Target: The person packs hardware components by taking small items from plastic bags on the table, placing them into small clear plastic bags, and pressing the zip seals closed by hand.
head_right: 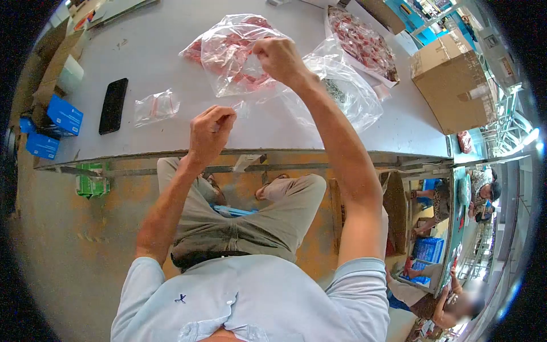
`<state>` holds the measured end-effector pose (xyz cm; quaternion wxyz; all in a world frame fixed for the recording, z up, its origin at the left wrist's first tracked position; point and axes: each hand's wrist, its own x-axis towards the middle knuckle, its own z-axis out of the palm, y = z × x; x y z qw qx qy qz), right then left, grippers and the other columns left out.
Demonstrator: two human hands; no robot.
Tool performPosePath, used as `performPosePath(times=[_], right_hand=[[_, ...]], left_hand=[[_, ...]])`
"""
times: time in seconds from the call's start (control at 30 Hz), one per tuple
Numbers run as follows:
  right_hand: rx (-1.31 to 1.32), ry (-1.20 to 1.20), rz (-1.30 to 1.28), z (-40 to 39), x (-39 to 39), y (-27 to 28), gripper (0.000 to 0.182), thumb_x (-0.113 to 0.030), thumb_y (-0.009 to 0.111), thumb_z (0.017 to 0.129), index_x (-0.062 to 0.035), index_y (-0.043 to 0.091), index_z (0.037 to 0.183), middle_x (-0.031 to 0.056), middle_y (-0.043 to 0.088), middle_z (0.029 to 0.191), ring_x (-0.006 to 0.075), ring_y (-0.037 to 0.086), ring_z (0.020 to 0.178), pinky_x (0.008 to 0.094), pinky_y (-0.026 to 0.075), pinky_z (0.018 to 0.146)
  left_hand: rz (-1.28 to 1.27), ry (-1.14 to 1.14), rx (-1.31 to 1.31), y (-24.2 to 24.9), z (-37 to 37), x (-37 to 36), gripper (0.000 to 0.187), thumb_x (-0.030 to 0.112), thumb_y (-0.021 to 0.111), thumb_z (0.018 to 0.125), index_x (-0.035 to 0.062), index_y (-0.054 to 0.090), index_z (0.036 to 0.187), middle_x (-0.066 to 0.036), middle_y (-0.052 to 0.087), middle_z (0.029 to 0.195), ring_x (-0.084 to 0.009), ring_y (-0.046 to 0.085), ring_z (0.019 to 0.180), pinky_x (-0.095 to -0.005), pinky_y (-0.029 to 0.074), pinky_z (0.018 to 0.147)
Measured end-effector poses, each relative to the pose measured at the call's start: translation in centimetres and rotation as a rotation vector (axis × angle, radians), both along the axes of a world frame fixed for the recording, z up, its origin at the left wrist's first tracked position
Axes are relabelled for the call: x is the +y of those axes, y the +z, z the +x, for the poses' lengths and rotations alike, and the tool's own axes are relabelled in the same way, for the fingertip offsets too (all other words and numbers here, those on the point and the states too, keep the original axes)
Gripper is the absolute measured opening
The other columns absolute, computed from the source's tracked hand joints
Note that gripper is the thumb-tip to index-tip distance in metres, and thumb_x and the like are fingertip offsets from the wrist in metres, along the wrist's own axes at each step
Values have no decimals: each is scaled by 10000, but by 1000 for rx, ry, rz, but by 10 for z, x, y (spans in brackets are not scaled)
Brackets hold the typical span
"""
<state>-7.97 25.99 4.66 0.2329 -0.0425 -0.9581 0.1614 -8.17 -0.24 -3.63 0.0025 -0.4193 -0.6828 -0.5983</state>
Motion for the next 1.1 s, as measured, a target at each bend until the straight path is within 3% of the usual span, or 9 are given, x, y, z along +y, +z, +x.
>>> performPosePath(times=[0.07, 0.13, 0.27, 0.4, 0.53, 0.63, 0.73, 1.0, 1.1], right_hand=[[-136, 18, 138, -18, -1, -9, 174, -76, 716, 816, -64, 768, 981, 151, 761, 905, 307, 742, 812, 413, 580, 775], [-643, -69, 174, -24, -16, -6, 250, -274, 777, 840, -62, 764, 971, 133, 772, 942, 300, 741, 889, 405, 565, 823], [-656, -5, 51, -30, -1, -29, 272, -279, 797, 805, -76, 776, 985, 138, 766, 943, 289, 741, 888, 399, 563, 810], [-338, 13, 15, -24, 4, -33, 267, -233, 800, 810, -45, 763, 996, 167, 764, 942, 279, 733, 833, 391, 565, 788], [-169, 69, -260, 8, -29, -4, 183, -146, 739, 920, 3, 723, 1025, 79, 746, 871, 155, 685, 753, 309, 559, 708], [-349, 106, -726, 50, -72, 25, 151, -144, 714, 974, 1, 705, 1012, 34, 720, 848, 76, 635, 719, 252, 525, 643], [-383, 91, -782, 71, -88, 19, 145, -152, 714, 989, -13, 690, 1024, 31, 722, 856, 55, 615, 706, 229, 501, 615], [-178, -6, -200, 73, -106, -12, 163, -147, 758, 933, -18, 697, 1012, 69, 713, 721, 112, 627, 608, 321, 500, 557], [-86, -89, -250, 65, -93, -11, 135, -151, 735, 951, -23, 719, 991, 77, 715, 720, 122, 631, 616, 333, 497, 574]], left_hand=[[28, 2, -2, 2, -1, 3, 80, 18, 725, 915, 2, 735, 993, -101, 720, 864, -165, 672, 716, -297, 556, 668], [55, 6, -14, 1, 0, 2, 78, 26, 724, 919, 5, 736, 993, -101, 719, 863, -170, 676, 717, -302, 558, 660], [43, -2, -38, 1, 1, 2, 77, 17, 703, 920, 11, 719, 995, -120, 714, 886, -221, 697, 731, -331, 572, 649], [48, 19, 3, 0, 2, 3, 71, -2, 691, 901, 23, 694, 968, -131, 684, 846, -286, 687, 714, -372, 563, 637], [61, 64, 40, -4, 1, 2, 72, -5, 690, 894, 20, 686, 962, -135, 663, 829, -317, 668, 719, -410, 552, 659], [57, 85, 125, -5, 4, 4, 77, 1, 692, 896, 18, 676, 970, -138, 651, 832, -332, 666, 752, -437, 545, 691], [66, 117, 205, -3, 6, 5, 92, -3, 693, 911, 10, 692, 1002, -129, 647, 816, -299, 644, 689, -396, 528, 630], [11, 73, 313, -6, 10, 3, 80, 15, 698, 902, 15, 674, 978, -132, 649, 836, -321, 666, 770, -427, 548, 694], [93, 43, 184, -1, 8, 1, 72, 10, 701, 896, 15, 680, 965, -131, 655, 823, -320, 664, 744, -422, 543, 678]])
